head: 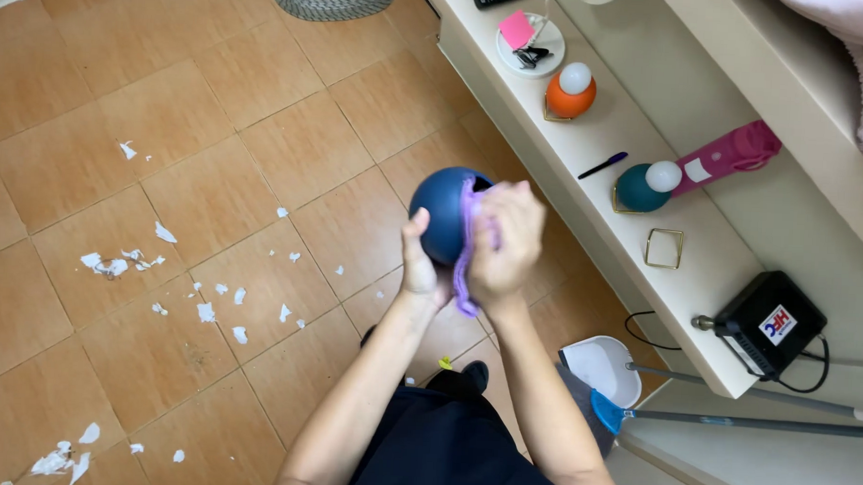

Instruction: The person wipes a white shelf under a bed with a purple cloth. They then pick up and wipe several decorative items, including an orange vase, a blue vase, a teal vase, and a gold geometric frame, before placing them back on the shelf.

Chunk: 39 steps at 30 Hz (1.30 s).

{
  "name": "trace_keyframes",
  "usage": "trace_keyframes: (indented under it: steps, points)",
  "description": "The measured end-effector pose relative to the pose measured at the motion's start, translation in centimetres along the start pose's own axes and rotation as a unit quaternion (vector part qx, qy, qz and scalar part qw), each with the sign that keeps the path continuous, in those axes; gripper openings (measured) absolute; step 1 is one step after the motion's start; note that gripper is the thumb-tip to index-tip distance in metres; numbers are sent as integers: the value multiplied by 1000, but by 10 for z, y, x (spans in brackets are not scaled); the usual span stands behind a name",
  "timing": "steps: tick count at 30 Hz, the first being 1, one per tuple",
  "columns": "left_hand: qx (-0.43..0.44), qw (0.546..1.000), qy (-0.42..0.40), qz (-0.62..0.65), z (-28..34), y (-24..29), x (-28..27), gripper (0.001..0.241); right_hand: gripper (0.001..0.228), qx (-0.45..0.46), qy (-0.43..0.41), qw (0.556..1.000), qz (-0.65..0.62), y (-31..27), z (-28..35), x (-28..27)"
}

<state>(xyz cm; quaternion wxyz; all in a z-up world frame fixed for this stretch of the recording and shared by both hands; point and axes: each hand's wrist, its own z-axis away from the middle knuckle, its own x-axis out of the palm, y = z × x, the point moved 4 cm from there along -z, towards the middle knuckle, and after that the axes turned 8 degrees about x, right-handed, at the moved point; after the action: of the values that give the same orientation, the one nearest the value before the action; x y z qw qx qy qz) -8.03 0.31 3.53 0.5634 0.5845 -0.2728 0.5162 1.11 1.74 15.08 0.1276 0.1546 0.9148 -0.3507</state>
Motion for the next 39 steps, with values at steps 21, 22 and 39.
trace_keyframes:
  steps: [21,22,39]
  points:
    - [24,896,-343,-280,9,80,13,113,33,202,-193,937,-208,8,10,-21]
    - [24,896,-345,-279,5,65,0,113,33,202,-192,938,-207,9,2,-23]
    - [-171,978,-75,-94,-16,-30,-10,106,40,56,-46,997,23,29,30,-44]
